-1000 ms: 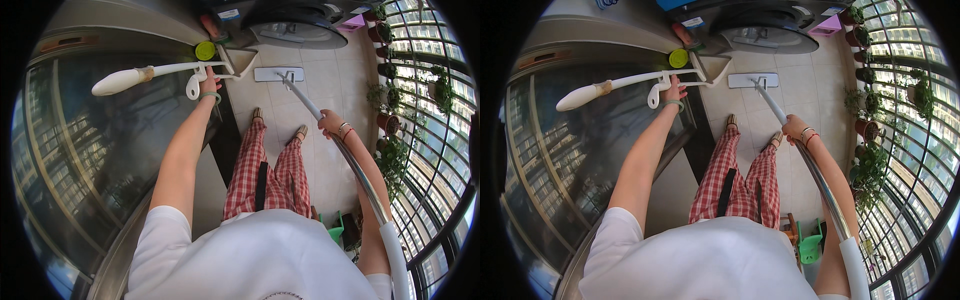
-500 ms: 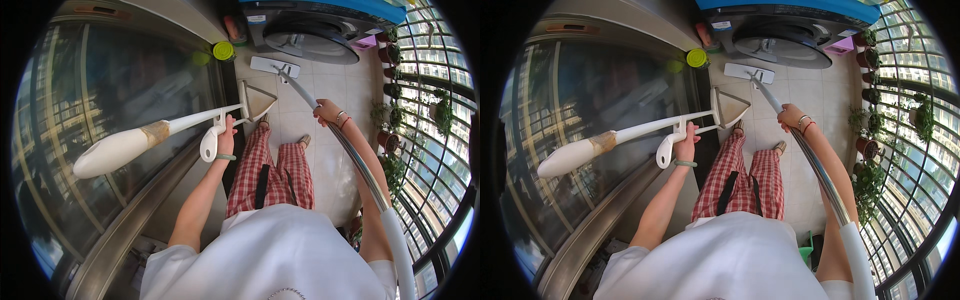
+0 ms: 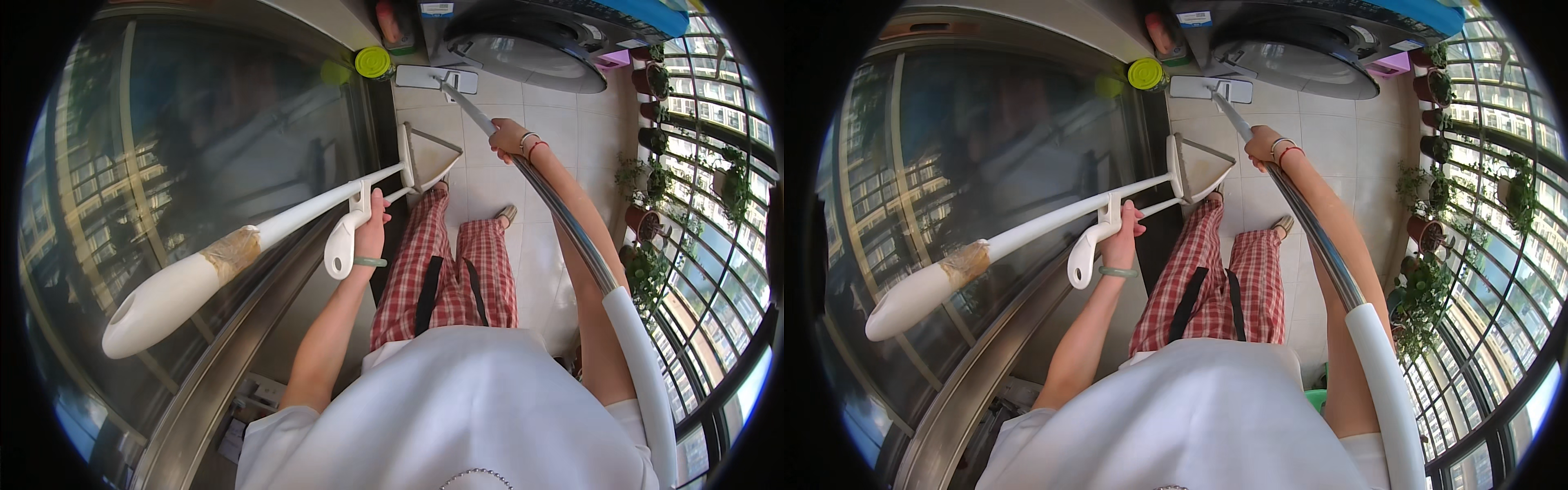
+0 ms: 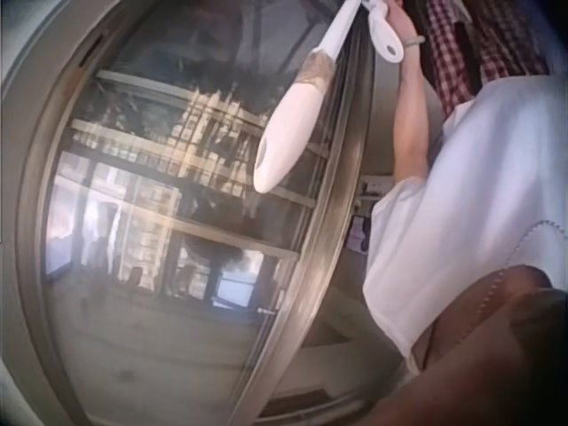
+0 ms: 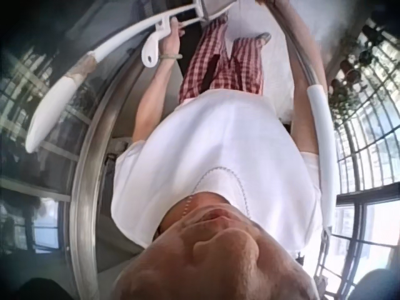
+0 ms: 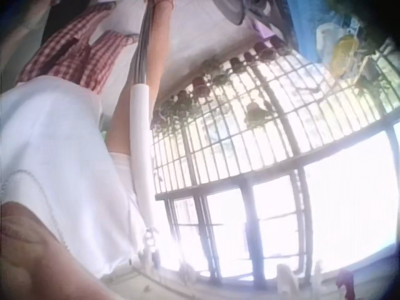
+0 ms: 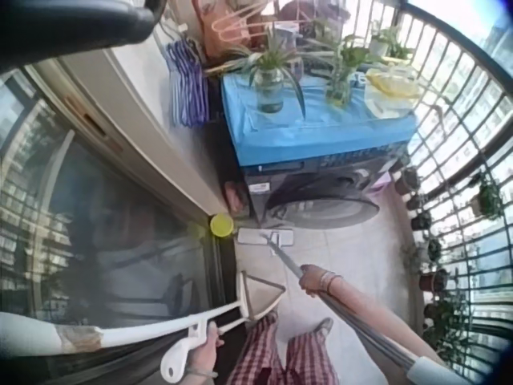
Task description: The person mops the tiled floor of a balcony and living room using a flat mop. They move around potted plants, a washing machine, and furniture while cleaning. The person briefly pauses to touch a plant and later moves a green bucket to continue mopping.
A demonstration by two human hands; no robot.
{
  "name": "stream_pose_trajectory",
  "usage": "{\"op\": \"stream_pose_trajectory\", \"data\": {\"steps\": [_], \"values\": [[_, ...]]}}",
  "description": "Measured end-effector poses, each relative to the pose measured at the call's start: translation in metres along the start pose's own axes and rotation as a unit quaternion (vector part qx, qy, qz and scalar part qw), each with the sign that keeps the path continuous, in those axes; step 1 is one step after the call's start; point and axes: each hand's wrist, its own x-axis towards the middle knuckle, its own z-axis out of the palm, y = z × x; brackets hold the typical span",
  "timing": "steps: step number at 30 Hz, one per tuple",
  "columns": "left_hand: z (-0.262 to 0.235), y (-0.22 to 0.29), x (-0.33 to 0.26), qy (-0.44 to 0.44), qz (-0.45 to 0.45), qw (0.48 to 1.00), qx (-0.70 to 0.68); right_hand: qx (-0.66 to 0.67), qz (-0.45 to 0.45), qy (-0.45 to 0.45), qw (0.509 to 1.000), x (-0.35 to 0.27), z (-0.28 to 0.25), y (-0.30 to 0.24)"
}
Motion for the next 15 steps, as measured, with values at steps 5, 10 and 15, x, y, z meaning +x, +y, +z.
{"op": "stream_pose_trajectory", "data": {"steps": [5, 10, 15], "values": [[-0.004, 0.028, -0.005, -0.004, 0.039, 0.998, 0.047, -0.16, -0.005, -0.018, 0.987, -0.012, 0.019, 0.023], [-0.017, 0.057, 0.003, 0.006, 0.06, 0.997, 0.038, -0.203, -0.005, -0.001, 0.979, -0.056, 0.048, 0.057], [-0.007, 0.073, 0.019, -0.001, 0.11, 0.993, 0.041, -0.206, -0.017, 0.033, 0.978, -0.083, 0.073, 0.104]]}}
